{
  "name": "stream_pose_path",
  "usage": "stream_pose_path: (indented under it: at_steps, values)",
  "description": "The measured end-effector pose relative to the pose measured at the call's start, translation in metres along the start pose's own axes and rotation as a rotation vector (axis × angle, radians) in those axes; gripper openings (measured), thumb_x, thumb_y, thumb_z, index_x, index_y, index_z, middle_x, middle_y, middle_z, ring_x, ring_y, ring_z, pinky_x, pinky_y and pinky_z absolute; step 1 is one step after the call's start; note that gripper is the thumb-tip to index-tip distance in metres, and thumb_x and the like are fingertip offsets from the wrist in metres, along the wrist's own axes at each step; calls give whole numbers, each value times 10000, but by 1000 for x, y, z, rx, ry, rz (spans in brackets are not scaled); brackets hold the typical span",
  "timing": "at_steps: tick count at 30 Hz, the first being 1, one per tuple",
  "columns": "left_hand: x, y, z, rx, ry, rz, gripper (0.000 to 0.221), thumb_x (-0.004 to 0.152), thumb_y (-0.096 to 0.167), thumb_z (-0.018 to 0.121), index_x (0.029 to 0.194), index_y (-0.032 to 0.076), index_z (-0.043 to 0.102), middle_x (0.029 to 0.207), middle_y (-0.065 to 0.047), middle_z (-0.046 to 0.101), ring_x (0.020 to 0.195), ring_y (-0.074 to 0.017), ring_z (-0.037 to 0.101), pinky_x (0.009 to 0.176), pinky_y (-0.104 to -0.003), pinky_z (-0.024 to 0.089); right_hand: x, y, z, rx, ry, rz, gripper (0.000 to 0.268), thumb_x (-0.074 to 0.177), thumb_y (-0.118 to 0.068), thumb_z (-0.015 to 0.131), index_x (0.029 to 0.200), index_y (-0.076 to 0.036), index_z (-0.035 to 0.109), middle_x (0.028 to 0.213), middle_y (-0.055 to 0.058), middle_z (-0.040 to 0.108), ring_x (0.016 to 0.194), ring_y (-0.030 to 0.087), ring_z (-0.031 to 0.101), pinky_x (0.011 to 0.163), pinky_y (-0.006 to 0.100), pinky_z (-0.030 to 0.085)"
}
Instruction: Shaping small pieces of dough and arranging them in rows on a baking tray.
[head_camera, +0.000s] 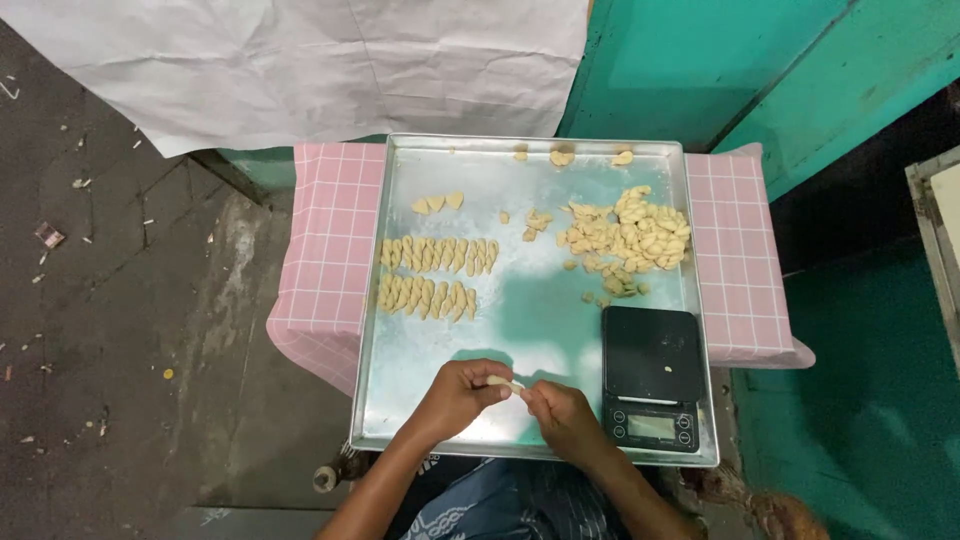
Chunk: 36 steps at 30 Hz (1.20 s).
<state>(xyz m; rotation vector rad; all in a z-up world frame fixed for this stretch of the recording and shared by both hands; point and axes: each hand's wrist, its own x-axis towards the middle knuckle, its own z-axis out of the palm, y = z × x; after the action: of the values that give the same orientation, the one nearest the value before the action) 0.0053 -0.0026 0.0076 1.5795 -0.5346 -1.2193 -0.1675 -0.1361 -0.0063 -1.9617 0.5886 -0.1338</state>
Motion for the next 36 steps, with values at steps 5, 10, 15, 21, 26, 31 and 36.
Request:
stream_pose_path:
  at_steps: [5, 10, 15, 21, 26, 31, 36]
  values:
    - [5, 10, -5, -26, -42, 20, 126, 922, 92, 784, 1042, 89, 821, 834, 10, 693, 812, -96, 604, 762, -301, 518, 10, -2, -8, 39, 13, 175, 395, 890, -315, 697, 1241, -140, 655, 1174, 24, 670, 1036, 182, 646, 875, 341, 512]
    - [6, 23, -10, -104, -113, 92, 114, 933, 56, 747, 1018, 96, 810, 904, -58, 777, 919, -173, 727, 839, -350, 601, 19, -29, -1, 160, 8, 238, 441, 890, -270, 718, 1316, -158, 705, 1262, 25, 773, 1121, 179, 735, 922, 353, 575]
    - [13, 23, -25, -23, 115, 42, 433, 855, 211, 798, 1258, 64, 742, 1107, -111, 790, 1084, -174, 734, 898, -315, 591, 35, -9, 20, 118, 140, 209, 159, 917, -230, 735, 979, -111, 821, 657, -47, 589, 621, 95, 488, 604, 305, 400]
    - [2, 3, -46, -162, 282, 85, 351, 919, 179, 717, 1206, -22, 742, 886, -111, 759, 847, -200, 731, 835, -352, 617, 86, -74, 13, 508, 327, 459, 187, 950, -198, 732, 979, -14, 747, 666, 63, 607, 591, 168, 502, 581, 322, 414]
    - [-10, -49, -56, -294, 375, 16, 404, 892, 198, 742, 1231, -20, 745, 1018, -153, 783, 939, -233, 751, 899, -370, 650, 119, -65, 23, 141, 115, 509, 385, 971, -342, 586, 1247, -86, 667, 945, 49, 701, 844, 178, 630, 749, 315, 479]
    - [-29, -69, -56, -223, 394, -42, 419, 902, 267, 728, 1252, 37, 752, 1013, -132, 800, 951, -229, 768, 887, -380, 639, 138, -47, 33, -113, 107, 435, 487, 969, -351, 599, 1403, -136, 637, 1048, 28, 756, 981, 193, 696, 839, 325, 522]
    - [-27, -72, -53, -166, 377, -34, 411, 899, 271, 733, 1236, 38, 766, 1080, -111, 811, 985, -209, 759, 886, -353, 626, 159, -32, 39, -55, 217, 403, 424, 939, -281, 631, 1320, -104, 688, 1147, 69, 766, 1040, 204, 710, 892, 325, 545]
